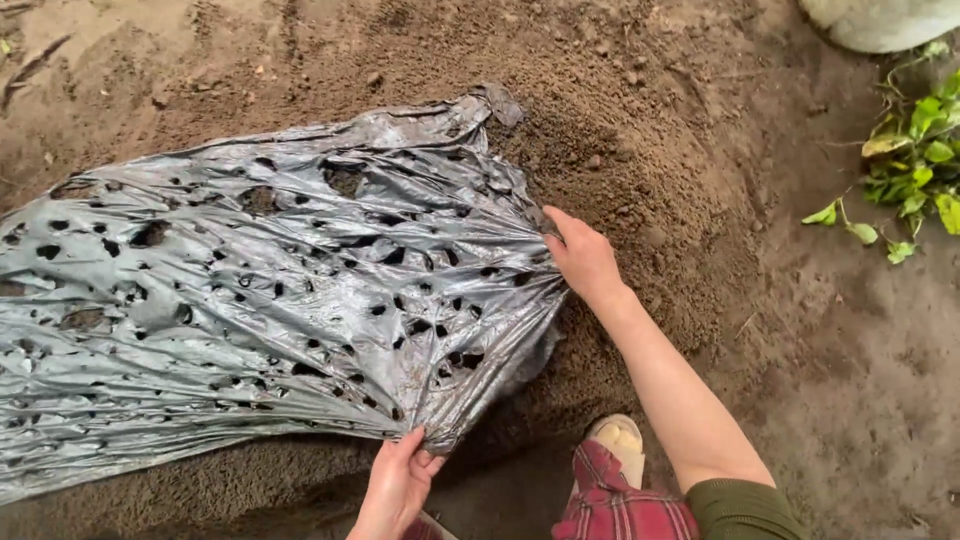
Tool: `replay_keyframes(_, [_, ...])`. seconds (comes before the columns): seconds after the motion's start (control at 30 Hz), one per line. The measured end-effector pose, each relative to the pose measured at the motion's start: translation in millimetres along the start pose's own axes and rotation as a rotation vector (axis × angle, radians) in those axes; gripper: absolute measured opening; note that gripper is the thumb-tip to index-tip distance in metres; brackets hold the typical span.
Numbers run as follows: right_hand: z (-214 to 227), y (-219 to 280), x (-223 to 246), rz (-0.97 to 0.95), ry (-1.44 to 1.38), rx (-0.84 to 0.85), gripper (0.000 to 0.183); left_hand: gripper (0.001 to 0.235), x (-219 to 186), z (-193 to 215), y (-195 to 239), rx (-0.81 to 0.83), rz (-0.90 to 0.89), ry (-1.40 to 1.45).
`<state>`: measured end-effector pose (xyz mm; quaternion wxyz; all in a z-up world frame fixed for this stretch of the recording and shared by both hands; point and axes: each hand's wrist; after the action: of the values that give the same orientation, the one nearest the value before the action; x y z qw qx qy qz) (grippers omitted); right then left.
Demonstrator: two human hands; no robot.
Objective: The person unfolds a large, perforated black plastic sheet and spreads it over a mound of soil in a garden. They smooth the sheet down with their hands to cover the soil completely.
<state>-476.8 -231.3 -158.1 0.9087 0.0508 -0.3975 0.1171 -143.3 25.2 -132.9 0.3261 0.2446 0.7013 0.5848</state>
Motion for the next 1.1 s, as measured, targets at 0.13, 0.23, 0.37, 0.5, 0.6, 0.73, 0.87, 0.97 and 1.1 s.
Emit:
replay_keyframes(0.13, [-13,13,-10,0.098,0.012,-0.029,0.047,0.018,-6,0,-3,-0.045,0.020,0.002])
replay_keyframes(0.23, [-24,22,-13,0.283,0.111,-0.164,0.037,0.009,-11,-5,4,-0.042,0.011,-0.028])
replay_keyframes(0.37, [-33,31,-19,0.334,0.271,-0.084,0.033,0.016,-10,-1,0,-0.037,0.010,-0.055])
replay_keyframes(0.5, [-33,34,-8,0.318,0.295,-0.014,0.033,0.014,-7,3,-5,0.016,0.021,-0.121])
replay_keyframes(0.6, [-27,34,13,0.206,0.059,0.061,0.037,0.012,-10,-5,0,-0.006,0.041,-0.135])
replay_keyframes(0.73, [-31,39,32,0.286,0.043,0.068,0.034,0.016,-13,-7,0,-0.019,0.046,-0.156])
replay_keyframes(0.87, [-32,46,51,0.303,-0.010,0.091,0.037,0.027,-20,-15,8,-0.083,0.085,-0.402])
replay_keyframes(0.97, [-25,49,68,0.230,-0.057,0.216,0.041,0.045,-10,-2,1,-0.174,-0.139,-1.143])
replay_keyframes(1.1, [-23,54,85,0.123,-0.086,0.380,0.046,0.067,-1,-58,31,-0.146,-0.843,-1.693])
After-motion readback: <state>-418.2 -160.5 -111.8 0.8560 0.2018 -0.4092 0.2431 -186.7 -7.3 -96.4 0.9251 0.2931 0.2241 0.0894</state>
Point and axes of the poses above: each hand's wrist, its own y-axis away from the middle knuckle, its own z-axis out of the back of the hand, x = y × z, and after that the axes turned 14 degrees about z, right-handed
